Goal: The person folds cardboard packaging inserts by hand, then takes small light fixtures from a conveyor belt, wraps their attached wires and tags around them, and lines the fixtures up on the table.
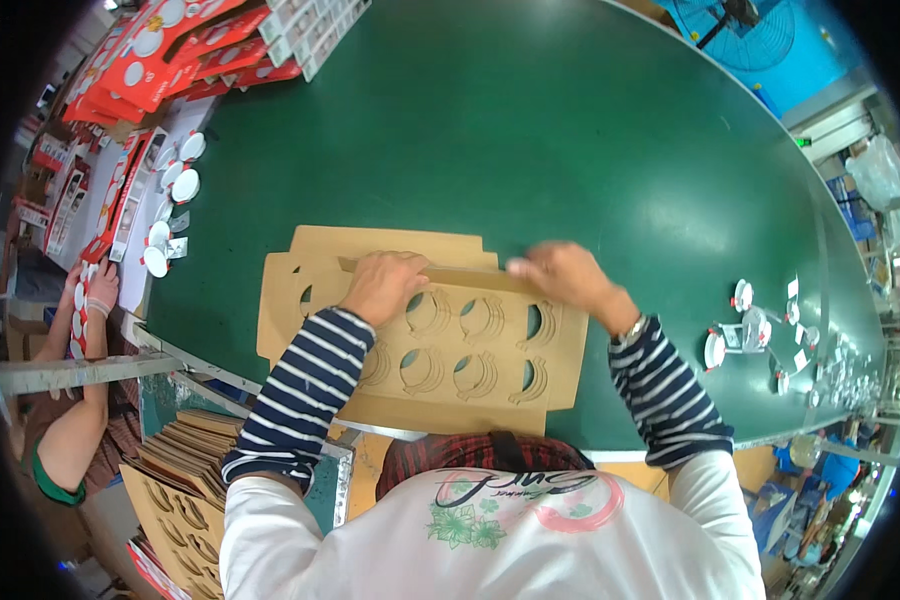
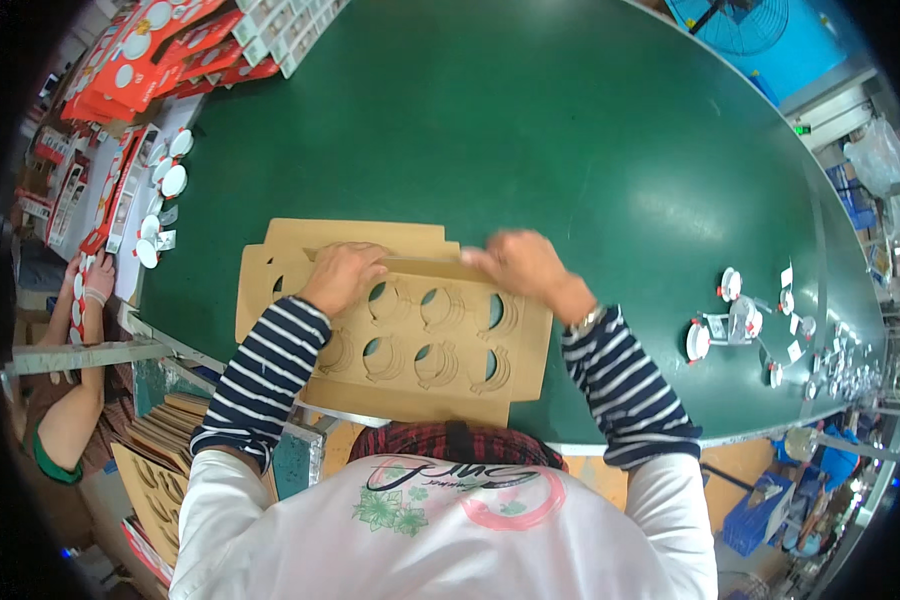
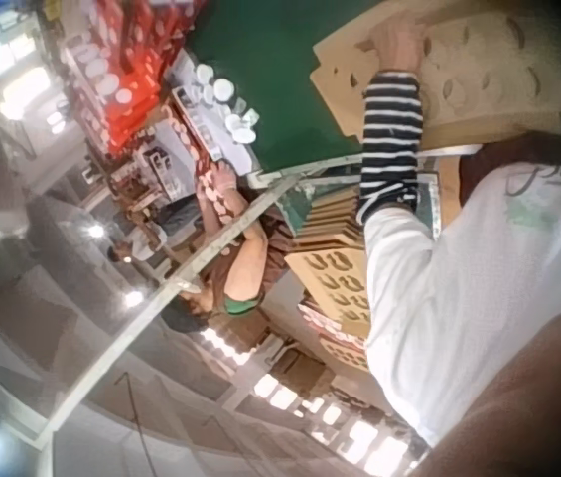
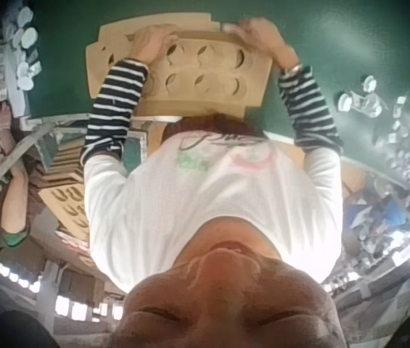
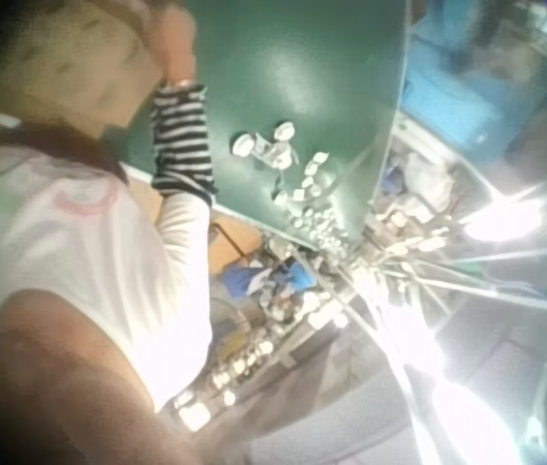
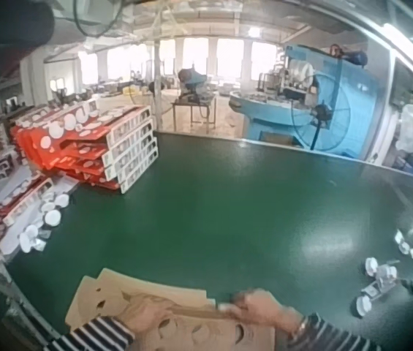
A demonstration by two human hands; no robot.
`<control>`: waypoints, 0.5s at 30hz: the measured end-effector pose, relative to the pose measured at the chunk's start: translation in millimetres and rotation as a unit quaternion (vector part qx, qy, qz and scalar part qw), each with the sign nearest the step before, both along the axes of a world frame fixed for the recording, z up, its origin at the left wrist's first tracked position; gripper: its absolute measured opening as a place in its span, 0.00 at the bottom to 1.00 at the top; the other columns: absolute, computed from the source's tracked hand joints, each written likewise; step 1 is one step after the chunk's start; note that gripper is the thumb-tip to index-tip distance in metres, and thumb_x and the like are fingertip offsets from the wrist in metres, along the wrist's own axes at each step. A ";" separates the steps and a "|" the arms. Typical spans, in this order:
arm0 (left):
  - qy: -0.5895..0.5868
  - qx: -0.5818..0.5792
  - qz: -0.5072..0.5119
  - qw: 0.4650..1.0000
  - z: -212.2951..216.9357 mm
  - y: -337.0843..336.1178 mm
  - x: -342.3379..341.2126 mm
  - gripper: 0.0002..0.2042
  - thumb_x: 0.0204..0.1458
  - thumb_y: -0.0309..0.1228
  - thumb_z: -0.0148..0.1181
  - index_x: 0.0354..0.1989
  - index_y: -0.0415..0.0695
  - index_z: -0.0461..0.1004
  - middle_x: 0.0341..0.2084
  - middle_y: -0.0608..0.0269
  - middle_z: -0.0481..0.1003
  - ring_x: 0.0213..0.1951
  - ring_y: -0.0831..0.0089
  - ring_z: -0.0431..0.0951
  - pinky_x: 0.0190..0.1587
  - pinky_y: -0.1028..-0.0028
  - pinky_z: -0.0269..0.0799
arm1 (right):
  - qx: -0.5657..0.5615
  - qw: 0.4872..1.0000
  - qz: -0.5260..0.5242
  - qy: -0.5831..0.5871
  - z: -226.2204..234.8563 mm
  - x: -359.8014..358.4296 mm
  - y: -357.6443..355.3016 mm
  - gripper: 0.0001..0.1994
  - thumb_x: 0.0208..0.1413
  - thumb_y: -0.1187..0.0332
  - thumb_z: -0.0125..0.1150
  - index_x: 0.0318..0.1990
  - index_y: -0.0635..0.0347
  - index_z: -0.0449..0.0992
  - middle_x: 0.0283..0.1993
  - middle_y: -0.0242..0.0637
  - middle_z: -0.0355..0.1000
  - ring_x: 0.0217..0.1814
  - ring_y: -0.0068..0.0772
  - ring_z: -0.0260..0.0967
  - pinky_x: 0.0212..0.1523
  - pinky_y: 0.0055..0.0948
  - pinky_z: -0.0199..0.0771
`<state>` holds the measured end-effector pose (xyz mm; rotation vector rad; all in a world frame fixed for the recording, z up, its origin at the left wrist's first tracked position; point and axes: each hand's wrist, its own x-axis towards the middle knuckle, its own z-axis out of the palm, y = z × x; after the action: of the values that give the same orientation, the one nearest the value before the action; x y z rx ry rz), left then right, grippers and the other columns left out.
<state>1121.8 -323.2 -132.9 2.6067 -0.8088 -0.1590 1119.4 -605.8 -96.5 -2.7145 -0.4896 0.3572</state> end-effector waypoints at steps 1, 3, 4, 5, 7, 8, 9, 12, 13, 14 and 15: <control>0.010 0.002 -0.004 1.000 -8.4 2.0 -10.9 0.09 0.47 0.31 0.59 0.37 0.43 0.75 0.32 0.59 0.78 0.35 0.59 0.77 0.37 0.64 0.70 | 0.070 0.990 -0.064 0.101 5.9 8.2 7.2 0.18 0.56 0.53 0.52 0.30 0.61 0.75 0.33 0.45 0.74 0.35 0.46 0.72 0.37 0.42 0.71; -0.135 -0.111 0.027 0.984 -21.2 0.6 -20.9 0.09 0.48 0.30 0.58 0.37 0.43 0.76 0.35 0.60 0.78 0.38 0.61 0.77 0.40 0.65 0.70 | 0.087 0.994 -0.056 -0.026 -16.4 27.5 16.3 0.20 0.57 0.52 0.50 0.37 0.62 0.74 0.43 0.49 0.71 0.45 0.49 0.68 0.46 0.43 0.67; -0.130 -0.111 0.026 0.985 -26.6 -1.4 -24.5 0.09 0.48 0.30 0.58 0.37 0.43 0.76 0.35 0.60 0.78 0.38 0.61 0.77 0.40 0.65 0.70 | 0.102 0.981 -0.040 -0.159 -31.0 32.6 22.4 0.22 0.59 0.50 0.48 0.44 0.62 0.74 0.52 0.54 0.67 0.55 0.51 0.64 0.55 0.44 0.63; -0.169 -0.111 0.041 0.979 -31.0 -2.5 -28.5 0.10 0.48 0.29 0.58 0.38 0.43 0.76 0.37 0.61 0.78 0.40 0.63 0.77 0.42 0.65 0.70 | 0.102 0.982 -0.036 -0.152 -48.3 31.5 32.6 0.22 0.59 0.50 0.48 0.44 0.62 0.74 0.52 0.54 0.67 0.55 0.51 0.64 0.55 0.44 0.63; -0.198 -0.105 0.065 0.972 -39.9 -3.0 -33.9 0.10 0.48 0.29 0.57 0.39 0.43 0.76 0.40 0.62 0.78 0.42 0.64 0.77 0.45 0.66 0.70 | -0.044 0.982 -0.062 -0.175 -79.3 17.9 50.9 0.26 0.60 0.51 0.46 0.57 0.61 0.65 0.65 0.59 0.50 0.69 0.57 0.44 0.66 0.49 0.45; -0.196 -0.074 0.056 0.976 -44.2 0.2 -38.3 0.14 0.48 0.32 0.58 0.44 0.42 0.74 0.44 0.60 0.75 0.46 0.63 0.74 0.50 0.65 0.67 | -0.022 0.991 -0.040 -0.127 -76.3 12.0 55.1 0.27 0.60 0.55 0.47 0.62 0.62 0.58 0.67 0.61 0.44 0.71 0.60 0.37 0.68 0.52 0.39; -0.190 -0.043 0.045 0.980 -46.1 0.0 -43.3 0.18 0.48 0.35 0.58 0.48 0.41 0.72 0.49 0.58 0.73 0.51 0.62 0.71 0.55 0.63 0.64 | -0.018 0.993 -0.027 -0.115 -72.4 12.1 56.9 0.27 0.60 0.55 0.47 0.62 0.62 0.58 0.67 0.61 0.44 0.71 0.60 0.37 0.68 0.52 0.39; -0.100 -0.037 0.071 0.992 -26.4 -5.4 -52.9 0.32 0.46 0.42 0.60 0.58 0.37 0.61 0.59 0.50 0.61 0.62 0.56 0.59 0.62 0.57 0.53 | -0.030 0.973 -0.045 -0.223 -61.7 9.2 60.9 0.24 0.58 0.64 0.50 0.59 0.66 0.60 0.66 0.59 0.47 0.70 0.59 0.40 0.68 0.53 0.40; -0.088 -0.039 0.071 0.993 -23.2 -4.8 -55.6 0.32 0.46 0.42 0.60 0.58 0.37 0.61 0.59 0.50 0.61 0.62 0.56 0.59 0.62 0.57 0.53 | -0.033 0.976 -0.044 -0.212 -60.5 5.1 61.7 0.24 0.58 0.64 0.50 0.59 0.66 0.60 0.66 0.59 0.47 0.70 0.59 0.40 0.68 0.53 0.40; -0.044 -0.024 0.052 0.997 -20.4 -1.5 -59.4 0.38 0.45 0.47 0.60 0.61 0.35 0.55 0.62 0.47 0.56 0.65 0.54 0.53 0.64 0.56 0.48 | -0.020 0.971 -0.025 -0.237 -60.2 0.5 64.0 0.22 0.57 0.65 0.51 0.58 0.65 0.62 0.65 0.58 0.49 0.70 0.58 0.42 0.67 0.54 0.41; -0.002 -0.009 0.032 0.999 -20.1 0.3 -63.2 0.45 0.44 0.52 0.59 0.63 0.33 0.50 0.64 0.44 0.50 0.67 0.52 0.47 0.66 0.55 0.42 | -0.008 0.964 -0.008 -0.264 -61.5 -3.5 64.5 0.21 0.56 0.67 0.51 0.57 0.65 0.64 0.65 0.57 0.50 0.69 0.58 0.44 0.67 0.54 0.43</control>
<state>1058.6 -322.9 -152.9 2.6136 -0.7235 -0.1273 1115.9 -541.3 -157.9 -2.8101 -0.6021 -0.3846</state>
